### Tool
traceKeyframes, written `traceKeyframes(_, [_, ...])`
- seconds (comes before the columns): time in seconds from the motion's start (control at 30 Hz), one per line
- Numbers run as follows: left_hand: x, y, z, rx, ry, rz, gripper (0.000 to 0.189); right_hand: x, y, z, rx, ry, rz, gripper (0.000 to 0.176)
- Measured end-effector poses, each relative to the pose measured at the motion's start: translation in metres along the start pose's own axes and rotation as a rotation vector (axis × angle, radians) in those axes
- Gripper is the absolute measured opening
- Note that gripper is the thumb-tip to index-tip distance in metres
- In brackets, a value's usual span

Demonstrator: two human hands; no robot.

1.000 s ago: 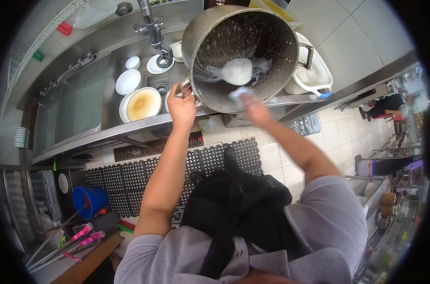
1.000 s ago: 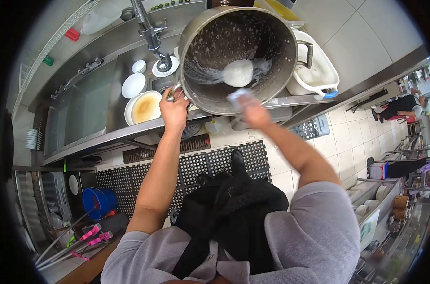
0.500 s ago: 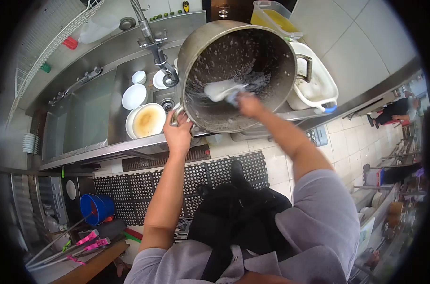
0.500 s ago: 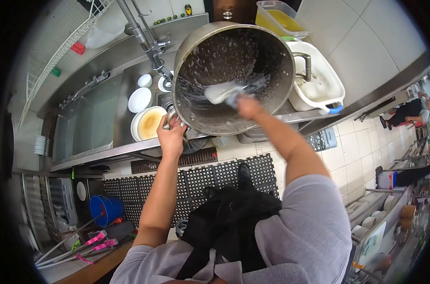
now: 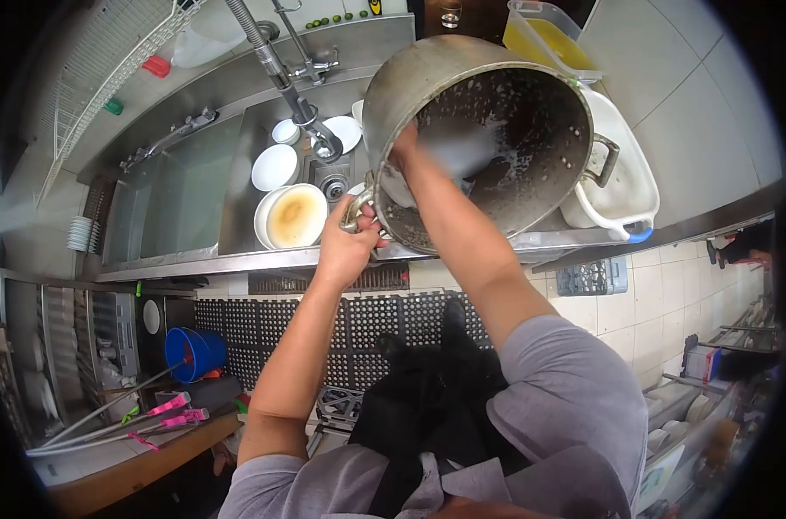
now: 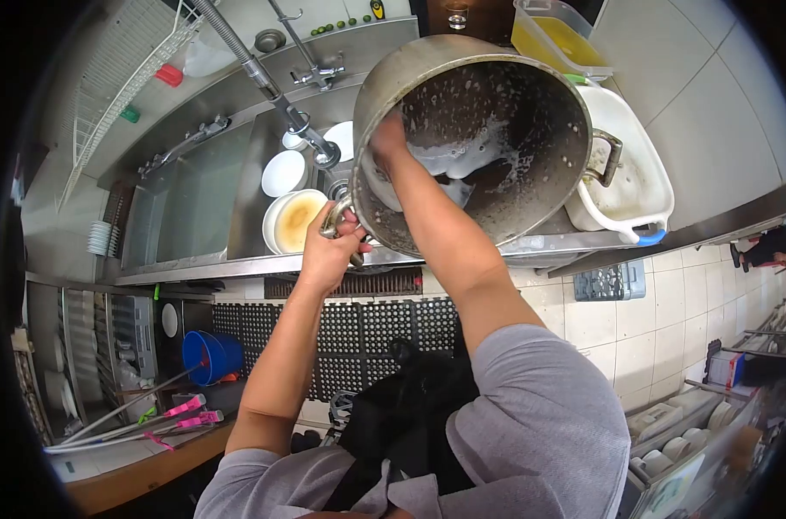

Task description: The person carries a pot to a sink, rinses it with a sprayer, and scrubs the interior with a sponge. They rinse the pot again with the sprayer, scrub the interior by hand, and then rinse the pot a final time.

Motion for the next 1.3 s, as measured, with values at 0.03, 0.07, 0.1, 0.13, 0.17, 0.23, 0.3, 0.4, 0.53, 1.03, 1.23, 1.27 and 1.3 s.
traceKeyframes(0.03, [0.001,0.005,-0.001,0.021,0.019,-0.04,0.054,-0.001,-0.003,-0.002,-0.166,-0.041,-0.081,0.037])
traceKeyframes(0.07, [0.001,0.002,0.001,0.021,0.017,-0.035,0.054,0.002,-0.005,-0.004,-0.337,-0.077,-0.16,0.037])
traceKeyframes(0.1, [-0.001,0.0,0.002,0.0,-0.007,-0.04,0.042,0.01,0.005,0.003,0.07,0.039,0.109,0.037])
traceKeyframes(0.13, [-0.003,-0.002,-0.001,-0.019,-0.037,-0.047,0.032,0.039,0.01,0.007,0.357,0.043,0.194,0.037])
traceKeyframes(0.17, [0.0,0.004,-0.004,-0.037,0.013,-0.041,0.024,0.069,0.019,0.013,0.651,0.046,0.267,0.038])
traceKeyframes(0.23, [0.006,-0.004,-0.001,-0.022,0.043,-0.061,0.024,0.091,0.086,0.074,0.912,-0.095,0.42,0.039])
traceKeyframes(0.3, [0.003,-0.007,0.014,-0.064,0.057,-0.104,0.026,0.093,0.085,0.145,1.307,-0.247,0.353,0.038])
traceKeyframes(0.4, [-0.007,0.023,0.027,-0.188,0.156,-0.111,0.028,0.098,0.029,0.186,1.606,-0.196,0.225,0.039])
traceKeyframes(0.53, [-0.042,0.096,0.018,-0.603,0.012,-0.411,0.031,0.129,0.06,0.145,1.53,0.022,0.367,0.038])
traceKeyframes(1.03, [-0.106,0.231,-0.156,-1.206,-0.477,-0.846,0.053,0.245,0.017,0.091,1.081,-0.069,0.371,0.044])
traceKeyframes(1.23, [-0.096,0.232,-0.159,-1.156,-0.496,-0.832,0.058,0.212,0.022,0.178,1.768,0.082,0.193,0.05])
traceKeyframes(1.27, [-0.092,0.233,-0.161,-1.148,-0.491,-0.772,0.058,0.207,0.026,0.139,1.598,-0.187,-0.114,0.053])
traceKeyframes(1.3, [-0.09,0.235,-0.162,-1.14,-0.482,-0.714,0.058,0.197,0.052,0.107,1.338,-0.234,-0.045,0.051])
Point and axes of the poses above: each hand's wrist, its own x-axis away from the middle knuckle, its own z-axis out of the back of the hand, y = z × x, the point moved 7 cm from there along -x, towards the middle knuckle, and after that the axes turned 11 degrees about -z, right-handed, at the moved point
